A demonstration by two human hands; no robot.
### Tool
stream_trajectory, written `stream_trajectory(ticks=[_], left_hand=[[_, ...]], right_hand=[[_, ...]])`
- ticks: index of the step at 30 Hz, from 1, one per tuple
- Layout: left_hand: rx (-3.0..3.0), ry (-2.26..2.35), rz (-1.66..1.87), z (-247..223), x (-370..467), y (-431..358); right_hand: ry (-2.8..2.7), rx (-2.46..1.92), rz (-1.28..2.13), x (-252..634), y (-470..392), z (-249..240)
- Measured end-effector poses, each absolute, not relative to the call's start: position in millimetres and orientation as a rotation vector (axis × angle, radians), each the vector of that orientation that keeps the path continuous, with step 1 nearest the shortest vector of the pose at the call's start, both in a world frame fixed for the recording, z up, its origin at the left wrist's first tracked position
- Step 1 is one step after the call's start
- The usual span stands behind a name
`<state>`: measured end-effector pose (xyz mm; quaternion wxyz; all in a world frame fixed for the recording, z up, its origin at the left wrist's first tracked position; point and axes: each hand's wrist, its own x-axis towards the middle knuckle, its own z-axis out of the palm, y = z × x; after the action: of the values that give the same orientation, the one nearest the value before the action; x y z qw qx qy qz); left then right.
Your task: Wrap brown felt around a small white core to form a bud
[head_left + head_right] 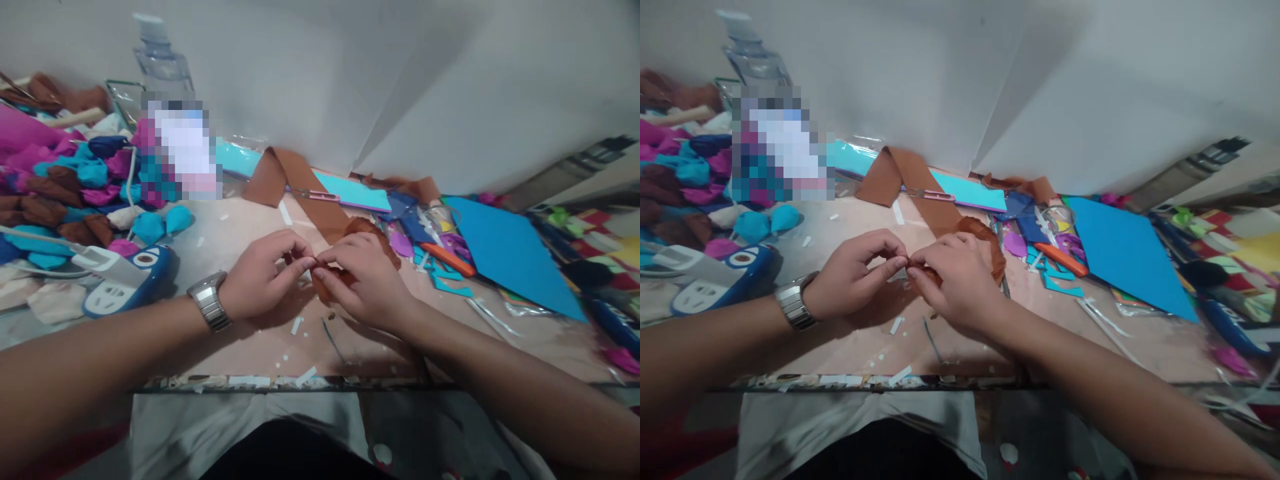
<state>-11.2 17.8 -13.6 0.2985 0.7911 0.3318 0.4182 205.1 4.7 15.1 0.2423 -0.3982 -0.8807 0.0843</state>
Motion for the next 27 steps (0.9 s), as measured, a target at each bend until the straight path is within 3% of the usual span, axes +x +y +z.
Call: stream_trajectory(ticks=[27], left_hand=[[2.079, 0.869, 1.128, -16, -9, 13]], right_hand=[[-2.257, -1.020, 0.283, 211, -3, 1]])
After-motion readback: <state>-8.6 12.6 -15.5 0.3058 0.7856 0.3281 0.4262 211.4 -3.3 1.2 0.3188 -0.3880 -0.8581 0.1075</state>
